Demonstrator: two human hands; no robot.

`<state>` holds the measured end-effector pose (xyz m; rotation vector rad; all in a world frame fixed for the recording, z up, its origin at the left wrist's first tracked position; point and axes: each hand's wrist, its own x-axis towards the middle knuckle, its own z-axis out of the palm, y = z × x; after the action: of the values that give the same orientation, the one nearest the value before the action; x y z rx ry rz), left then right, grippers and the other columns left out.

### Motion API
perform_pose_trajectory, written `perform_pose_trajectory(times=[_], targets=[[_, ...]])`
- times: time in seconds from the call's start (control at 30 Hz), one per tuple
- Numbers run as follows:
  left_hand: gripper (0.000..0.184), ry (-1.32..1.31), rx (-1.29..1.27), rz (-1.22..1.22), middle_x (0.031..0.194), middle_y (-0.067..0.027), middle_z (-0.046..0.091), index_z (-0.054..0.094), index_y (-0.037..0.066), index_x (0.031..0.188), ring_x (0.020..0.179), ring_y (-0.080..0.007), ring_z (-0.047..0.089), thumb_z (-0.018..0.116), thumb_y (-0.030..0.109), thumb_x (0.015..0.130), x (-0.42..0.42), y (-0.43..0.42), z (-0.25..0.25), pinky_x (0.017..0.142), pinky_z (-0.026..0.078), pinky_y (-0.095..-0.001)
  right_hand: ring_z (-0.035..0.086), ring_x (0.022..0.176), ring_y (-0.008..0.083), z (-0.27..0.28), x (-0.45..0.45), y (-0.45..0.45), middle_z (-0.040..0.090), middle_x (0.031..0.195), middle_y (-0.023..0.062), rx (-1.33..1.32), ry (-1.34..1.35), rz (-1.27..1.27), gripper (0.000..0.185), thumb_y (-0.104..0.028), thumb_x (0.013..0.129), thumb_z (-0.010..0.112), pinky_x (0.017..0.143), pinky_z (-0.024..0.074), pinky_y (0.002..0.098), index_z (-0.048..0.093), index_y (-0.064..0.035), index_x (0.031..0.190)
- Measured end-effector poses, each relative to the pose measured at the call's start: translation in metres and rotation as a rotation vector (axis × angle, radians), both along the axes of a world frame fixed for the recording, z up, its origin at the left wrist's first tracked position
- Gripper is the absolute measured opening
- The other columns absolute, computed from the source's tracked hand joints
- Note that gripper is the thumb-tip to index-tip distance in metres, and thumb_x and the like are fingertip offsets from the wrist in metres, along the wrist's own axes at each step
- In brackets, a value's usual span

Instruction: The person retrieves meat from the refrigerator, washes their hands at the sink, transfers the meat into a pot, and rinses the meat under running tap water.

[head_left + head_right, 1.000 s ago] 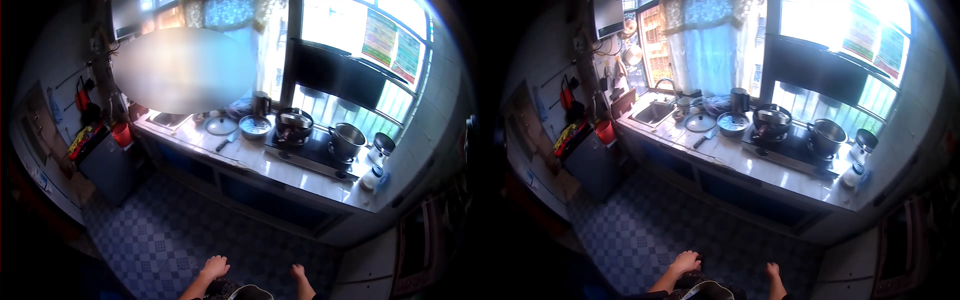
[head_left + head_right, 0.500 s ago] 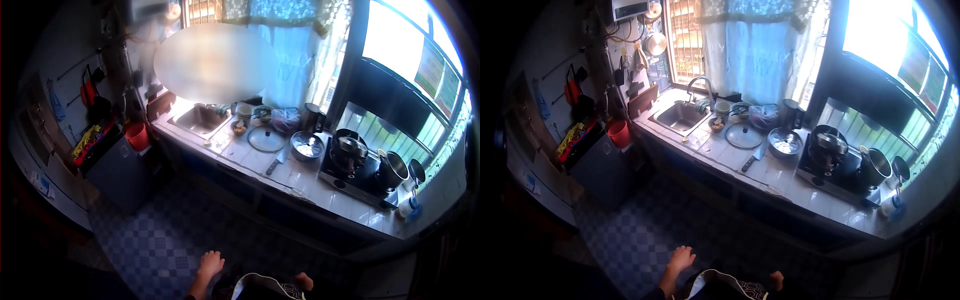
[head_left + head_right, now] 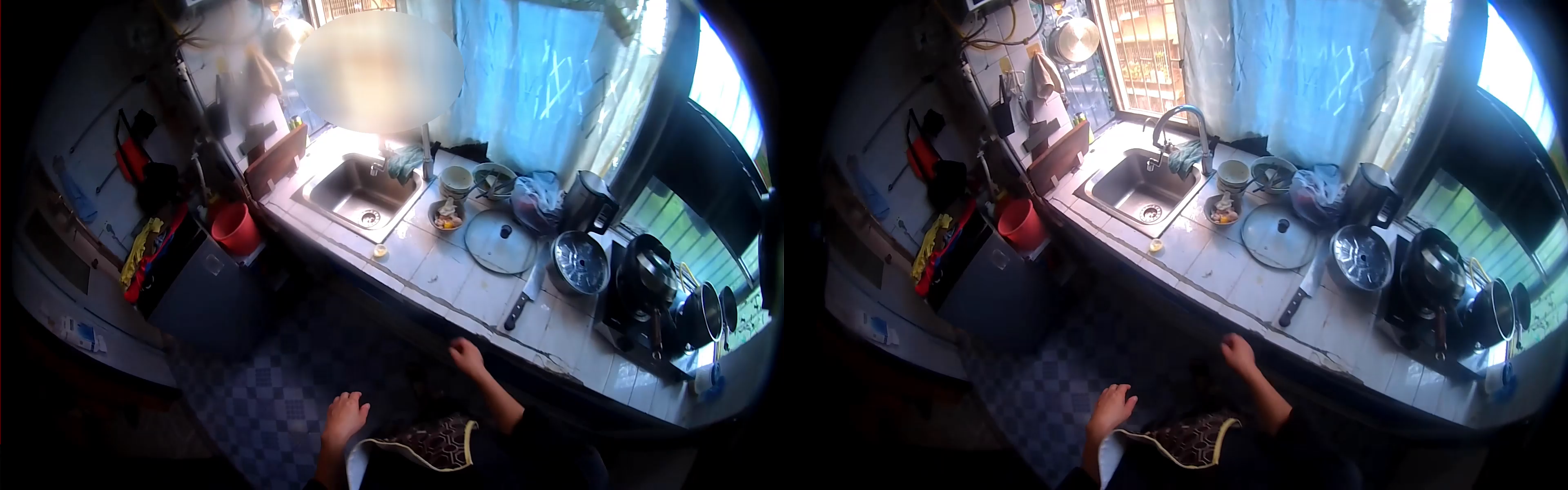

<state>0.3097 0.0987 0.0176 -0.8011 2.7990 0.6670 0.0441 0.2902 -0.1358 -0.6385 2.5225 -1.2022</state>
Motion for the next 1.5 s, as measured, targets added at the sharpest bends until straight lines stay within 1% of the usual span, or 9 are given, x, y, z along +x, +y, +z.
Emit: perform_pose_trajectory(times=[0.3,0.57,0.63,0.7,0.87,1.03,1.23,1.37,1.5], targets=[[0.037,0.083,0.156,0.279,0.102,-0.0184,0.053,0.052,0.002,0.107,0.095,-0.0338,0.051,0.057,0.025,0.078,-0.072,-0.114,-0.001,0.082,0.041,-0.0385,0.047,0.093,0.0304,0.061,-0.129,-0.303,0.049,0.097,0.0140,0.227,0.237,0.105,0.043,-0.020,0.063,0.067,0.076,0.0441,0.0398,0.047,-0.0024,0.098],[0.039,0.122,0.308,0.307,0.098,-0.0173,0.055,0.054,0.002,0.106,0.090,-0.0311,0.054,0.059,0.027,0.077,-0.084,-0.269,-0.087,0.076,0.043,-0.0372,0.046,0.089,0.0293,0.034,-0.157,-0.359,0.047,0.095,0.0125,0.312,0.331,-0.074,0.048,-0.012,0.060,0.063,0.068,0.0443,0.0390,0.042,-0.0040,0.102],[0.019,0.151,-0.015,0.065,0.088,-0.0115,0.056,0.056,0.001,0.094,0.079,-0.0201,0.058,0.054,0.001,0.075,-0.127,-0.306,-0.049,0.071,0.046,-0.0269,0.046,0.088,0.0304,0.044,-0.155,-0.357,0.048,0.094,0.0134,0.289,0.290,-0.082,0.055,-0.012,0.059,0.063,0.071,0.0443,0.0380,0.041,-0.0027,0.109],[0.035,0.171,0.222,-0.042,0.096,-0.0168,0.055,0.054,0.001,0.103,0.089,-0.0314,0.053,0.059,0.023,0.075,-0.159,-0.369,-0.035,0.075,0.044,-0.0380,0.045,0.091,0.0322,0.048,-0.160,-0.352,0.049,0.097,0.0150,0.220,0.269,-0.202,0.060,-0.013,0.059,0.063,0.079,0.0420,0.0386,0.040,-0.0023,0.114],[0.030,0.078,-0.063,-0.466,0.092,-0.0151,0.055,0.054,0.003,0.099,0.087,-0.0316,0.052,0.059,0.020,0.075,-0.275,-0.444,0.033,0.075,0.043,-0.0395,0.045,0.094,0.0329,0.078,-0.221,-0.310,0.048,0.101,0.0149,0.255,0.479,-0.680,0.059,-0.013,0.061,0.065,0.082,0.0387,0.0386,0.039,-0.0034,0.114],[0.027,0.193,0.265,-0.622,0.094,-0.0152,0.056,0.056,0.002,0.098,0.092,-0.0318,0.052,0.059,0.017,0.076,-0.375,-0.459,0.044,0.079,0.043,-0.0356,0.044,0.096,0.0315,0.117,-0.272,-0.304,0.048,0.102,0.0146,0.320,0.604,-0.762,0.052,-0.012,0.064,0.062,0.080,0.0379,0.0378,0.042,-0.0047,0.111],[0.033,0.011,1.537,0.114,0.112,-0.0109,0.051,0.046,0.001,0.116,0.101,-0.0245,0.051,0.047,0.017,0.087,-0.477,-0.425,-0.023,0.085,0.042,-0.0347,0.056,0.074,0.0256,0.136,-0.405,-0.342,0.057,0.083,0.0131,-0.468,0.411,-0.769,0.017,-0.012,0.074,0.057,0.065,0.0442,0.0339,0.056,-0.0033,0.088],[0.036,-0.133,1.761,0.353,0.112,-0.0128,0.048,0.047,0.003,0.115,0.109,-0.0316,0.042,0.047,0.024,0.085,-0.537,-0.407,-0.060,0.093,0.035,-0.0449,0.057,0.065,0.0147,0.120,-0.525,-0.366,0.059,0.068,0.0070,-0.518,0.247,-0.724,0.018,-0.019,0.077,0.058,0.061,0.0445,0.0256,0.060,-0.0051,0.088],[0.029,-0.162,1.832,0.696,0.108,-0.0148,0.051,0.053,0.004,0.101,0.110,-0.0341,0.041,0.045,0.023,0.083,-0.580,-0.396,-0.094,0.096,0.032,-0.0474,0.059,0.071,0.0248,0.111,-0.575,-0.377,0.062,0.074,0.0105,-0.147,0.153,-0.527,0.018,-0.024,0.075,0.059,0.064,0.0458,0.0345,0.062,-0.0090,0.084]])
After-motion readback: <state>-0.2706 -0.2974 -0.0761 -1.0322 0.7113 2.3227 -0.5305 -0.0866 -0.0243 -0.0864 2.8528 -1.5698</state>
